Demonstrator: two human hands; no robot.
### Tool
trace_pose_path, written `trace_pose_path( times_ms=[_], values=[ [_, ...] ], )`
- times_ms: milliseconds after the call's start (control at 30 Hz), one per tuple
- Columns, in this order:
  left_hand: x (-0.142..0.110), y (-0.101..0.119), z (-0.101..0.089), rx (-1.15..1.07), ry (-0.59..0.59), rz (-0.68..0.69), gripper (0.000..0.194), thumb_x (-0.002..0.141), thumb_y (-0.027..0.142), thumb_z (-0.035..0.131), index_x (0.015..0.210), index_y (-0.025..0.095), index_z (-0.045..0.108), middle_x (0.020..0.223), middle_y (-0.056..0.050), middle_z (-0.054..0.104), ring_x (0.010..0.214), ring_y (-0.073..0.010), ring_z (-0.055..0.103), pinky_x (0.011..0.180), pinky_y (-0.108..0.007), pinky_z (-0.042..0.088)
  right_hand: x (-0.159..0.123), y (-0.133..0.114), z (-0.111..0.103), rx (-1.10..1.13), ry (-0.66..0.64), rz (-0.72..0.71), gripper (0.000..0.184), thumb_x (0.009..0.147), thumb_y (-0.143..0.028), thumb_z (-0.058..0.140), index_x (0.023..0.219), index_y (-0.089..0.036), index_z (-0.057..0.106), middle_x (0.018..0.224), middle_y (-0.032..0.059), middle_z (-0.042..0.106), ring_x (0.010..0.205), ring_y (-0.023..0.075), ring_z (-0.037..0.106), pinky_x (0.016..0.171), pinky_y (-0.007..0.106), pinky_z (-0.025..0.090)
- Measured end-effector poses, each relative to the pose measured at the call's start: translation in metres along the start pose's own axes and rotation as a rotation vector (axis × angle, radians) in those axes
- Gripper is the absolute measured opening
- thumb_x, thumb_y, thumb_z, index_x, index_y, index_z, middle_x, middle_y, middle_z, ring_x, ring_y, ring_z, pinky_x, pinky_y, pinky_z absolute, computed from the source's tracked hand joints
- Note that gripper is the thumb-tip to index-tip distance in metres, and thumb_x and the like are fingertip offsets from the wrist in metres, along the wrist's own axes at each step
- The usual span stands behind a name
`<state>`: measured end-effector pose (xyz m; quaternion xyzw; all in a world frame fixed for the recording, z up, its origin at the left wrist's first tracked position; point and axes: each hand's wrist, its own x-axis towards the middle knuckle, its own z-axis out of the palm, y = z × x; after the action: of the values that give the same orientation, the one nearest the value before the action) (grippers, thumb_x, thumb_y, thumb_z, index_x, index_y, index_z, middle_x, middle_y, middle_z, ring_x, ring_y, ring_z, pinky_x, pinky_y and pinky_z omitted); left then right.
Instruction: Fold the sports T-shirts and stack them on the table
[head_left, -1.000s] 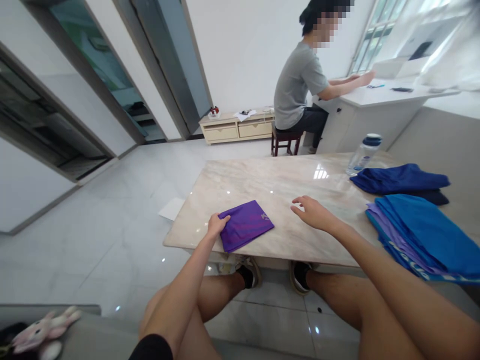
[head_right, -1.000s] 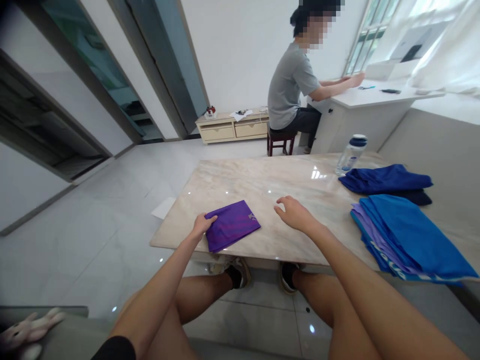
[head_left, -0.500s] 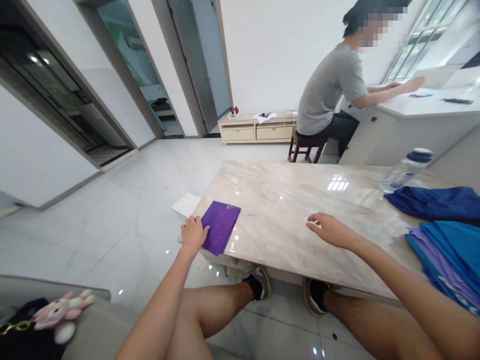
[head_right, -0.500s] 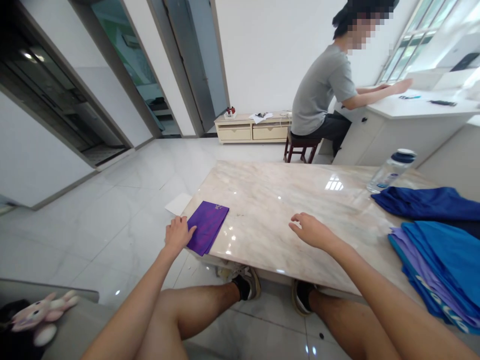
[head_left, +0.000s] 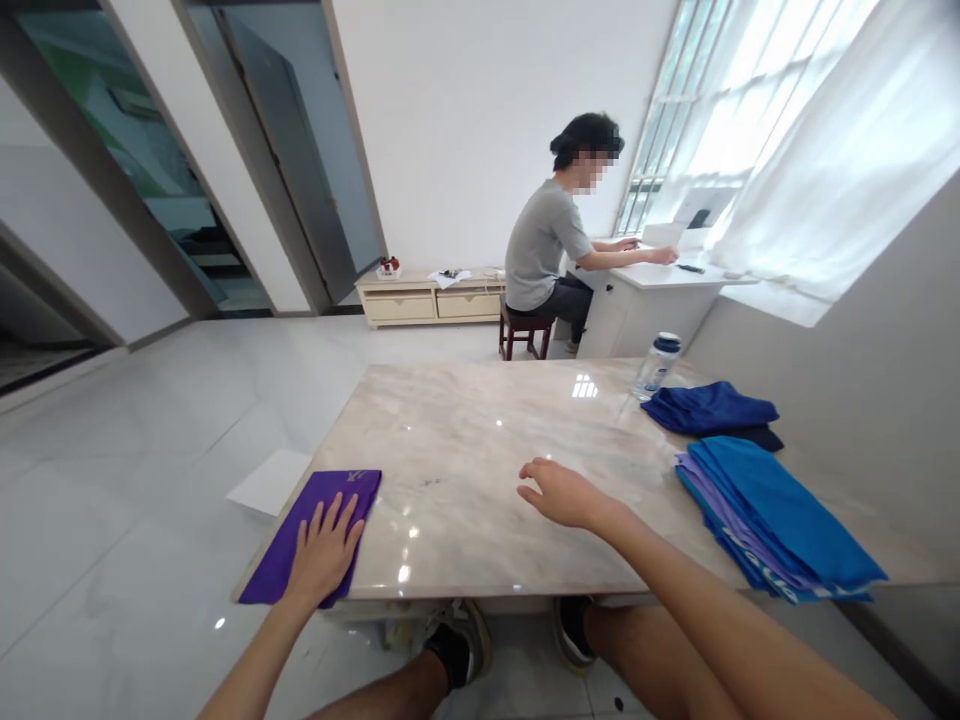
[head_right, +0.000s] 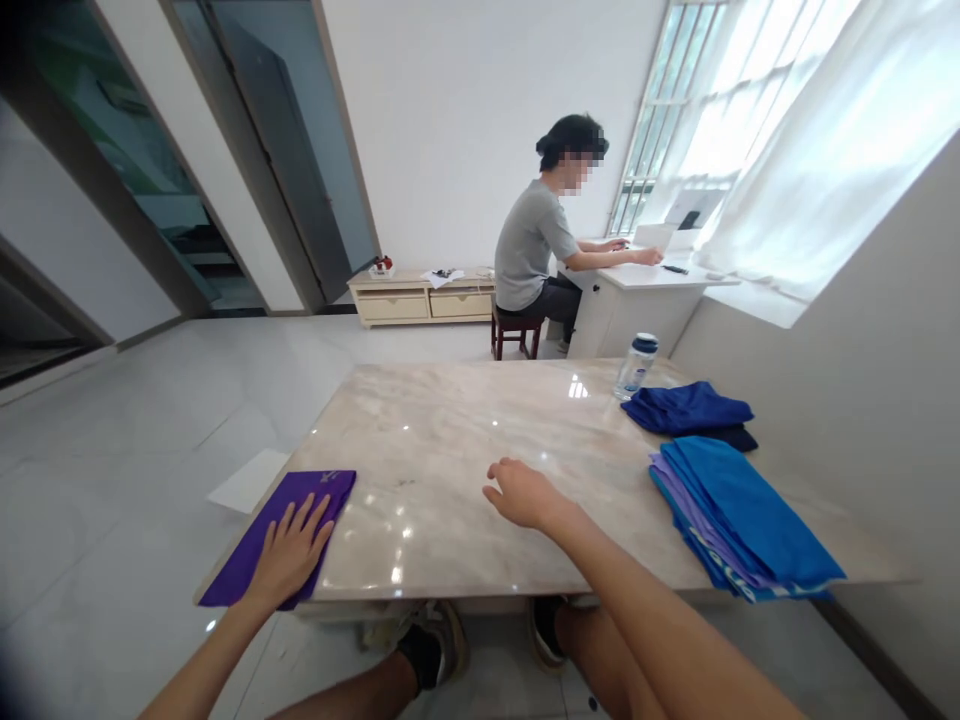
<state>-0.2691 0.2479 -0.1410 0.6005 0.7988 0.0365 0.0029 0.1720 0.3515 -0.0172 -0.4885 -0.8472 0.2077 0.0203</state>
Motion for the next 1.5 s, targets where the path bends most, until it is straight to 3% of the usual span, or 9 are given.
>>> trace_pose_path(
  times_ms=[133,233,400,533,800,933,1200,1367,1500],
  values=[
    [0.007,-0.003,-0.011,-0.039,0.033,-0.041,0.067,0.089,0.060,0.039,0.147,0.036,0.064,0.162,-0.001,0.063,0.157,-0.0338,0.050,0.129,-0.057,0.042,-0.008,0.003,-0.005,0.037,0.006,0.023,0.041,0.106,-0.036,0.057,0.135,-0.013,0.075,0.138,0.0197,0.073,0.129,0.0328,0.070,0.109,0.040,0.053],
    [0.021,0.023,-0.036,-0.194,0.065,0.085,0.061,0.079,0.063,0.042,0.129,0.040,0.069,0.147,0.001,0.074,0.146,-0.0332,0.063,0.126,-0.053,0.047,-0.009,0.007,-0.013,0.064,-0.002,0.034,0.040,0.104,-0.036,0.060,0.133,-0.013,0.077,0.137,0.0198,0.074,0.126,0.0323,0.072,0.107,0.040,0.053],
    [0.022,0.125,-0.120,-0.483,0.124,0.359,0.051,0.092,0.062,0.045,0.122,0.031,0.073,0.135,-0.008,0.077,0.135,-0.0312,0.068,0.124,-0.046,0.049,-0.012,0.008,-0.029,0.084,0.070,0.052,0.041,0.105,-0.035,0.059,0.135,-0.012,0.076,0.139,0.0210,0.073,0.128,0.0325,0.071,0.107,0.041,0.053],
    [0.007,0.210,-0.172,-0.502,0.221,0.429,0.042,0.101,0.052,0.046,0.123,0.028,0.073,0.132,-0.009,0.076,0.130,-0.0299,0.067,0.118,-0.045,0.053,-0.020,0.002,-0.034,0.079,0.108,0.055,0.044,0.107,-0.034,0.057,0.140,-0.010,0.073,0.140,0.0209,0.072,0.128,0.0322,0.071,0.109,0.041,0.052],
    [-0.022,0.299,-0.175,-0.541,0.204,0.437,0.034,0.106,0.037,0.047,0.124,0.024,0.074,0.131,-0.011,0.077,0.119,-0.0265,0.073,0.100,-0.038,0.058,-0.048,-0.004,-0.048,0.094,0.170,0.051,0.044,0.106,-0.035,0.059,0.142,-0.013,0.071,0.141,0.0186,0.073,0.131,0.0319,0.070,0.110,0.041,0.052],
    [-0.044,0.300,-0.170,-0.417,0.082,0.345,0.033,0.109,0.034,0.045,0.125,0.026,0.073,0.120,-0.009,0.082,0.107,-0.0237,0.077,0.090,-0.032,0.054,-0.073,-0.004,-0.053,0.100,0.262,0.130,0.043,0.108,-0.036,0.056,0.143,-0.015,0.070,0.135,0.0173,0.077,0.126,0.0310,0.073,0.106,0.039,0.053],
    [-0.112,0.245,-0.145,-0.161,-0.085,0.176,0.037,0.110,0.036,0.037,0.105,0.029,0.074,0.105,-0.009,0.084,0.104,-0.0300,0.080,0.080,-0.035,0.051,-0.153,-0.008,-0.021,-0.001,0.301,0.425,0.036,0.111,-0.029,0.043,0.119,-0.019,0.076,0.115,0.0175,0.081,0.110,0.0343,0.079,0.090,0.041,0.057],
    [-0.155,0.231,-0.120,-0.359,0.029,0.234,0.048,0.108,0.043,0.029,0.106,0.031,0.076,0.112,-0.010,0.084,0.107,-0.0310,0.080,0.093,-0.043,0.060,-0.193,-0.037,0.007,0.050,0.476,0.391,0.043,0.113,-0.032,0.034,0.120,-0.024,0.076,0.117,0.0154,0.079,0.111,0.0338,0.076,0.100,0.048,0.057],
    [-0.183,0.219,-0.073,-0.524,0.169,0.391,0.052,0.102,0.038,0.035,0.124,0.030,0.081,0.141,-0.009,0.077,0.137,-0.0298,0.070,0.121,-0.049,0.054,-0.223,-0.052,0.053,0.130,0.602,0.350,0.043,0.108,-0.036,0.043,0.138,-0.028,0.074,0.149,0.0126,0.070,0.142,0.0350,0.062,0.123,0.052,0.047]
  ],
)
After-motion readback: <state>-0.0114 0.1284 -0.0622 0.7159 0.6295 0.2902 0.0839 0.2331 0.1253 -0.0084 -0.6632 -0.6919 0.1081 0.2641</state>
